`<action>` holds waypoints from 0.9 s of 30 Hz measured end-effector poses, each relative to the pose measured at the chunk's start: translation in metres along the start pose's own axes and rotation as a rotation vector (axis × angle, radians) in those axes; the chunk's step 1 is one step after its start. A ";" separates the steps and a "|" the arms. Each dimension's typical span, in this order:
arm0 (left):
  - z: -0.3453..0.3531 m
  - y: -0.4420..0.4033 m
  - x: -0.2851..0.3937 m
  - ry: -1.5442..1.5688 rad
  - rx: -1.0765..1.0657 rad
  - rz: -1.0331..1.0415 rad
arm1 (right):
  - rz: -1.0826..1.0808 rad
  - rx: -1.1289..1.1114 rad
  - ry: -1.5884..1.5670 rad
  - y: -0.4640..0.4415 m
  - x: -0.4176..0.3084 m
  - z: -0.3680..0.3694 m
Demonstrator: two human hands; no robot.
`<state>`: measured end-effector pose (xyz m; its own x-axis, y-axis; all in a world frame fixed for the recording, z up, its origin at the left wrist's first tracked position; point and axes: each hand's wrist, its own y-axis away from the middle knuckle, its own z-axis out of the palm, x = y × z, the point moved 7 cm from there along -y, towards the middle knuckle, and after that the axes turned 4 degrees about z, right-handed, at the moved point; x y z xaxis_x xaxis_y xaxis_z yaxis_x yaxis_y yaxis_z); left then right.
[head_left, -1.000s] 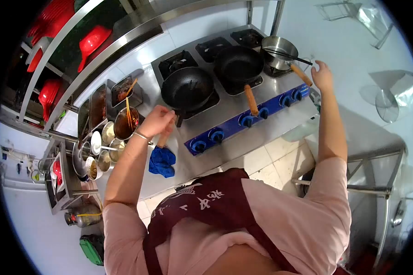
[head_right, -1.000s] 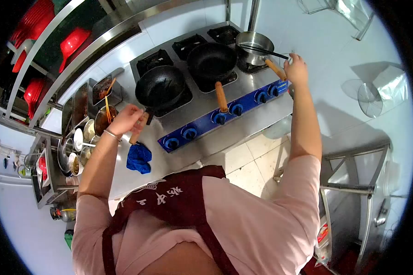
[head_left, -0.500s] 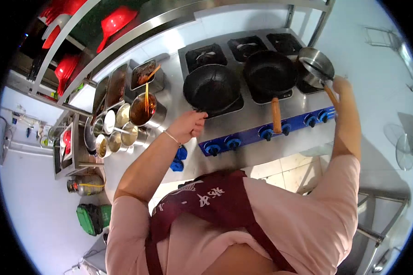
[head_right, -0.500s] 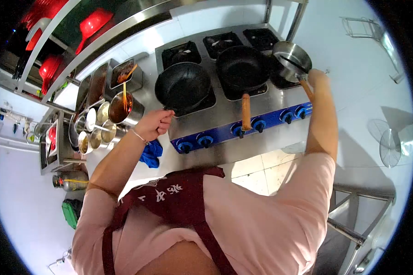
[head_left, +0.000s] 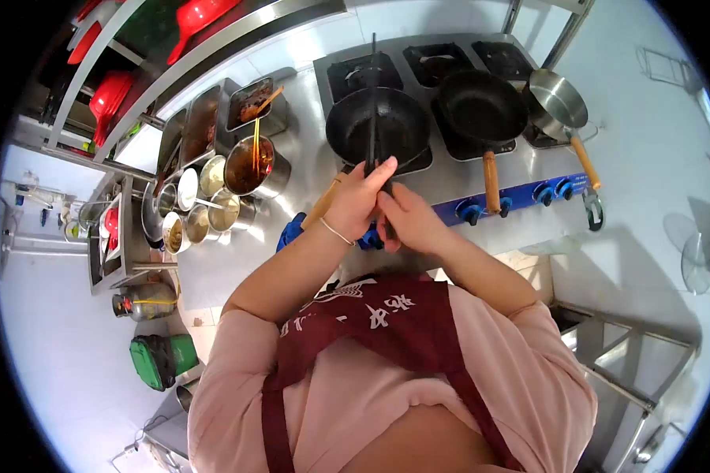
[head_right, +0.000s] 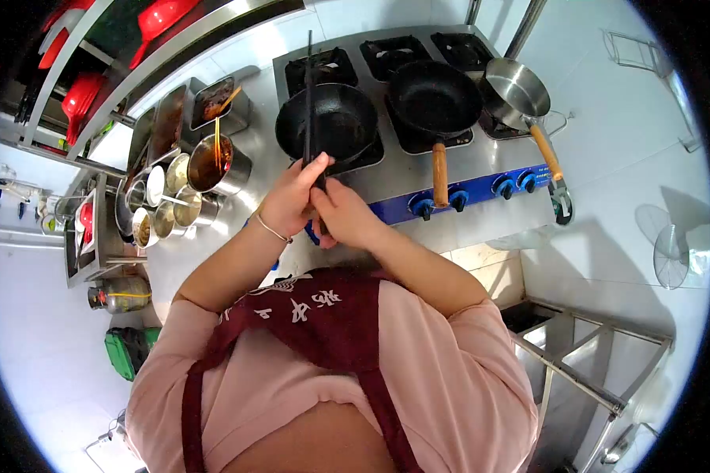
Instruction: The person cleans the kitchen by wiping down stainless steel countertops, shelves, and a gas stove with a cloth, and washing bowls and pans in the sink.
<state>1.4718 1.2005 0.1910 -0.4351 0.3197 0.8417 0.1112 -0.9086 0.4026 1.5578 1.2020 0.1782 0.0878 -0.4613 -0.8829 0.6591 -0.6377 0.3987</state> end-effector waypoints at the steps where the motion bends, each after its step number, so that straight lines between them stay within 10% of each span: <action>1: -0.010 -0.005 -0.007 -0.003 -0.003 -0.002 | 0.002 -0.051 0.127 0.000 -0.002 0.005; 5: -0.049 -0.016 -0.022 -0.124 -0.035 -0.028 | -0.079 -0.260 0.762 0.018 -0.003 0.003; 7: -0.070 -0.019 0.009 -0.239 -0.144 0.351 | -0.358 -0.141 0.820 0.051 -0.041 -0.022; 9: -0.100 -0.009 0.037 -0.338 -0.050 0.429 | -0.222 0.150 0.165 0.055 -0.036 -0.098; 12: -0.143 0.004 0.055 -0.004 0.099 0.253 | -0.435 0.800 0.499 0.066 -0.026 -0.203; 15: -0.192 0.000 0.039 -0.136 0.193 0.182 | -0.322 0.889 0.534 0.051 0.020 -0.237; 19: -0.198 -0.008 0.009 -0.504 0.287 0.074 | -0.054 0.478 -0.331 0.031 0.037 -0.195; 27: -0.148 -0.019 -0.016 -0.698 -0.032 -0.080 | 0.008 0.536 -0.164 0.024 0.023 -0.201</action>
<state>1.3447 1.1730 0.1167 0.2352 0.4739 0.8486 0.0717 -0.8792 0.4711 1.7259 1.3005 0.1168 -0.0545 -0.5299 -0.8463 0.1828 -0.8385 0.5133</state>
